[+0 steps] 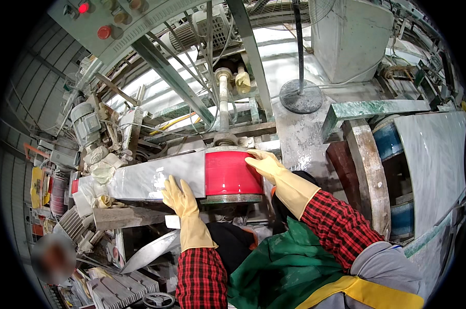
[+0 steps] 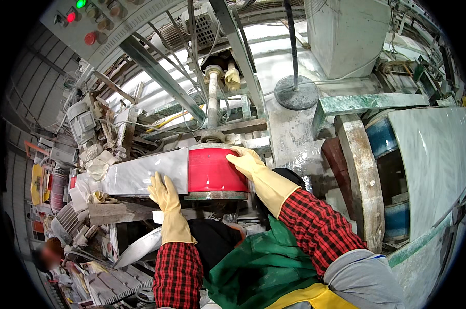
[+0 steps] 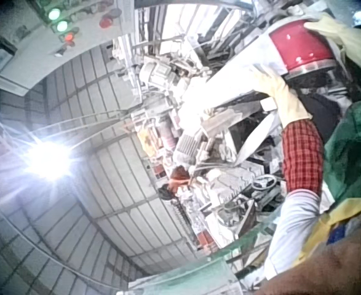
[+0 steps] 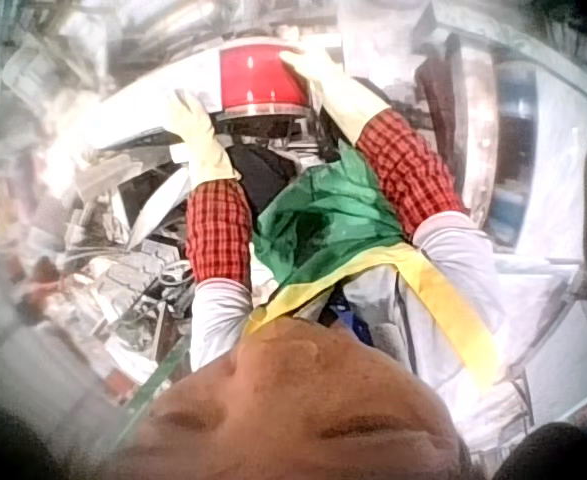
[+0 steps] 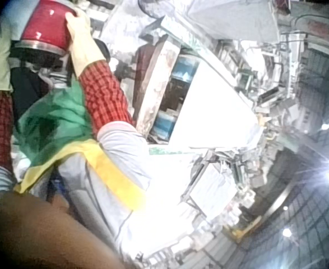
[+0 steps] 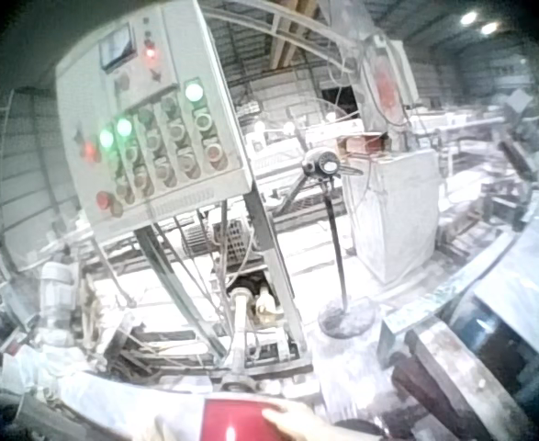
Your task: The person repeatedly picks up rectangular stone tiles and rubs their edges against a rotating red polishing wheel. They handle each tile one at a time, flipping and repositioning it to polish different edges, then place the tiles back onto a nearby conveyor or stack.
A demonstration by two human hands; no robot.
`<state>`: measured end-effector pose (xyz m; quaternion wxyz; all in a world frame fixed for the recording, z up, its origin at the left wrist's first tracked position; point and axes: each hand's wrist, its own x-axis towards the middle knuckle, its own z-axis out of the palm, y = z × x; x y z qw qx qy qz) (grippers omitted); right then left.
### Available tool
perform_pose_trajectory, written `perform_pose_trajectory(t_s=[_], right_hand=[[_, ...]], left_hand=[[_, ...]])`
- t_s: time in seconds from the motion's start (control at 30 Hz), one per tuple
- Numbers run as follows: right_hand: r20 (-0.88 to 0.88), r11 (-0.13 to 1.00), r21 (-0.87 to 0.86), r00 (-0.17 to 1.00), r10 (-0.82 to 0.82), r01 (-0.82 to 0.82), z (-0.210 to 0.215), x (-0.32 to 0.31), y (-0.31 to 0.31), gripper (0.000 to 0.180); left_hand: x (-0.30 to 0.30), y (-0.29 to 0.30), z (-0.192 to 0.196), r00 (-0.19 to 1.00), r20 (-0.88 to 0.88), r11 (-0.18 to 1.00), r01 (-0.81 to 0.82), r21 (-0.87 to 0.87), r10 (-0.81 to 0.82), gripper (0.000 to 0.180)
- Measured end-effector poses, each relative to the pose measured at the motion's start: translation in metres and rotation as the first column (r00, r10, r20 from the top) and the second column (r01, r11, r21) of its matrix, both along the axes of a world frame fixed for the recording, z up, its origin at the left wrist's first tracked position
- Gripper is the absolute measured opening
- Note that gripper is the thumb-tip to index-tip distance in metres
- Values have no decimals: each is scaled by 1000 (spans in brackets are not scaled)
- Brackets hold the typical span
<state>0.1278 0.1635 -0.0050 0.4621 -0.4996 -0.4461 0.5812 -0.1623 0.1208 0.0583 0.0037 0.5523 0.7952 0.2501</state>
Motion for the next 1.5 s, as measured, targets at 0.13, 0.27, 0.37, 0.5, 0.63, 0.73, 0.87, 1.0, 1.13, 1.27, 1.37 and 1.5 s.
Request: perform_pose_trajectory(t_s=[0.13, 0.27, 0.37, 0.5, 0.63, 0.73, 0.87, 1.0, 1.13, 1.27, 1.37, 1.5], right_hand=[[30, 1000, -21, 999, -10, 10, 8, 0, -3, 53], [295, 995, 24, 950, -101, 98, -9, 0, 5, 59], [266, 1000, -10, 964, 3, -1, -13, 0, 5, 64], [121, 996, -68, 990, 68, -60, 14, 3, -2, 58], [21, 997, -58, 998, 56, -54, 13, 2, -1, 52], [0, 998, -27, 999, 55, -55, 9, 2, 1, 49], [-74, 998, -36, 996, 58, -60, 21, 4, -3, 50], [-191, 997, -18, 979, 74, -79, 36, 7, -8, 50], [-169, 998, -51, 986, 12, -21, 31, 4, -8, 48], [-130, 995, 31, 987, -91, 96, 27, 2, -2, 44], [-289, 951, 75, 920, -266, 299, 35, 7, 8, 40], [-244, 887, 203, 899, -363, 414, 61, 67, 5, 44]], left_hand=[[-2, -2, -1, 1000, 8, 1000, -6, -9, 6, 61], [-6, 2, -6, 1000, -15, 1000, 2, -4, -2, 61], [-3, 2, -3, 1000, -22, 1000, -7, -13, 7, 60], [-2, -1, -1, 999, -34, 1000, -3, -14, 3, 59], [-1, 1, 0, 1000, -18, 1000, -16, -16, 15, 60], [-1, 2, 0, 1000, -15, 1000, -7, -6, 7, 60], [-3, 2, -1, 1000, -22, 999, -18, -29, 17, 60], [-1, 0, 0, 1000, -13, 1000, -11, -17, 11, 59], [-4, 0, -3, 999, -33, 1000, 7, 0, -7, 59], [-2, 0, -1, 1000, -27, 1000, 15, 9, -15, 58], [2, 3, 3, 998, -51, 999, 33, -8, -33, 58], [-7, 0, 3, 997, -72, 1000, 5, -15, -6, 58]])
